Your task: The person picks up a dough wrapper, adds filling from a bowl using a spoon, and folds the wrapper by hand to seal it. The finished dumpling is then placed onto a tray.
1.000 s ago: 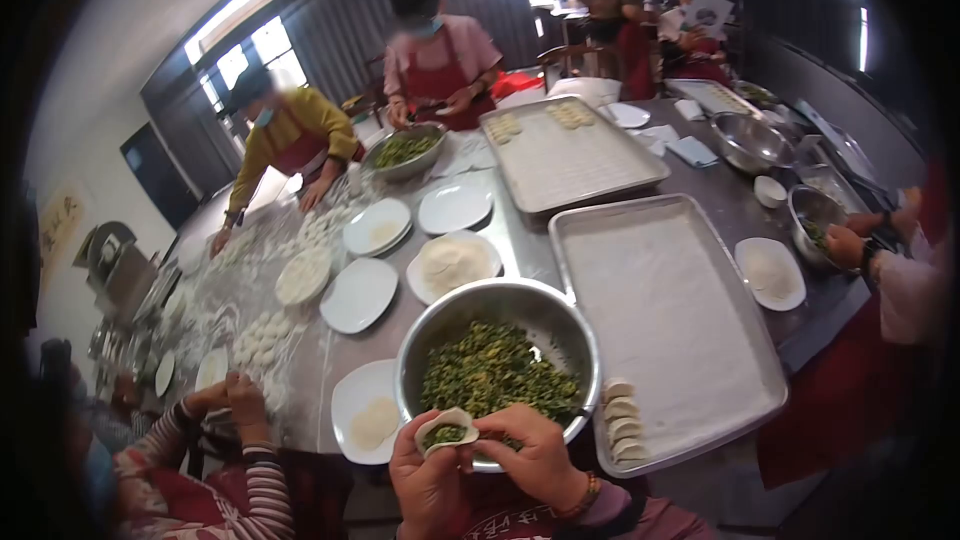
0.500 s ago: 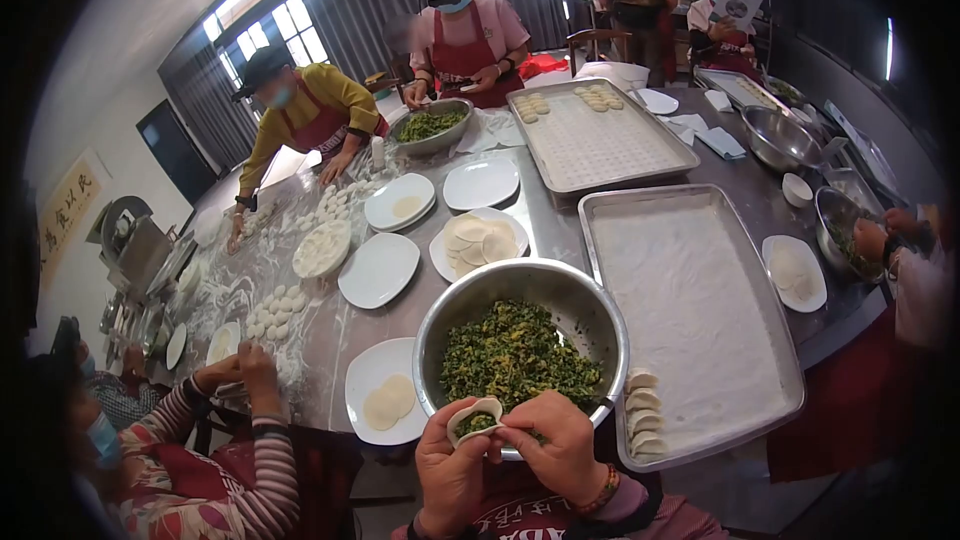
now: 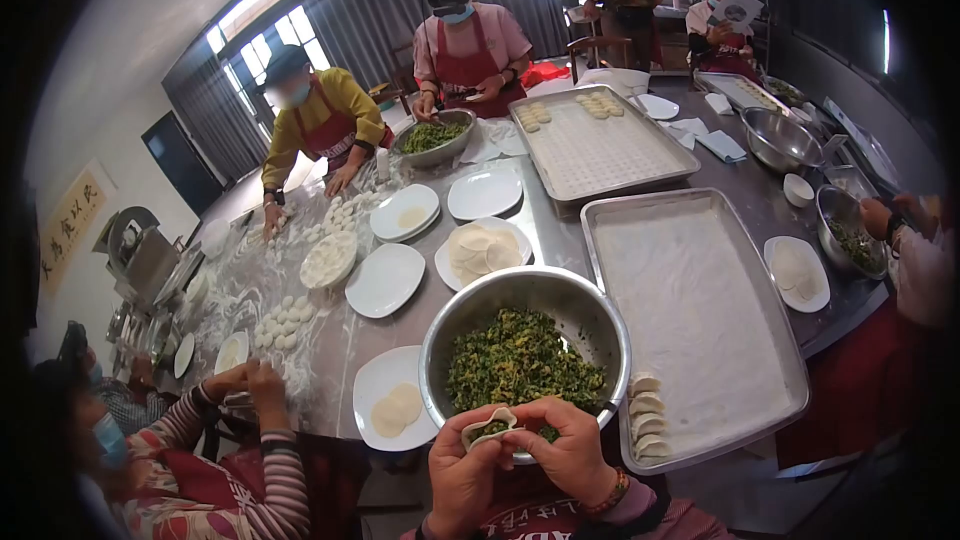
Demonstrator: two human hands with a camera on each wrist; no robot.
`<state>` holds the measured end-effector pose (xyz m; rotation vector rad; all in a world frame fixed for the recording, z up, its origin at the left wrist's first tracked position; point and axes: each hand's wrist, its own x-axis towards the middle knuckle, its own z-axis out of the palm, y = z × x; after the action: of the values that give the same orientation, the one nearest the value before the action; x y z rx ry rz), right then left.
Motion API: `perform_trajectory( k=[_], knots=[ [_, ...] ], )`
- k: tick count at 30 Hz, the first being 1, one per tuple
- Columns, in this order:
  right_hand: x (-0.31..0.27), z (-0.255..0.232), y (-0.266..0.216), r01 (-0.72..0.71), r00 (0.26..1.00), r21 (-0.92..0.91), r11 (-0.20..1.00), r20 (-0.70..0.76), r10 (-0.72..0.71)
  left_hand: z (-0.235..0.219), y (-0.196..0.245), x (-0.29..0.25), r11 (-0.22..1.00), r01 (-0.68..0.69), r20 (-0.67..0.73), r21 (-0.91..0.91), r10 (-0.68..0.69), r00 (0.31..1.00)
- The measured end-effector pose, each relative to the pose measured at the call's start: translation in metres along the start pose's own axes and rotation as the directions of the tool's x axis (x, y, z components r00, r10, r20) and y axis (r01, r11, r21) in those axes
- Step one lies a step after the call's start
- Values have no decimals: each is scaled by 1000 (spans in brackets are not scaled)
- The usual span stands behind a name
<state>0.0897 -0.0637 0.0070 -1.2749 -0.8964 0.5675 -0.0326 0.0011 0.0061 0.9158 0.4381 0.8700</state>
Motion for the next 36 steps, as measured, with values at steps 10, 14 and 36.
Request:
perform_trajectory(
  k=[10, 14, 36],
  knots=[
    [3, -3, -4, 264, 964, -213, 941, 50, -260, -4, 4, -1, 990, 130, 36, 63, -132, 991],
    [5, -6, 0, 76, 997, 18, 997, 6, -76, -4, 3, -3, 989, 128, 46, 78, -132, 990],
    [-5, -8, -1, 0, 1000, 51, 999, -16, 0, -7, 0, -4, 971, 107, 157, 215, -143, 977]
  ],
)
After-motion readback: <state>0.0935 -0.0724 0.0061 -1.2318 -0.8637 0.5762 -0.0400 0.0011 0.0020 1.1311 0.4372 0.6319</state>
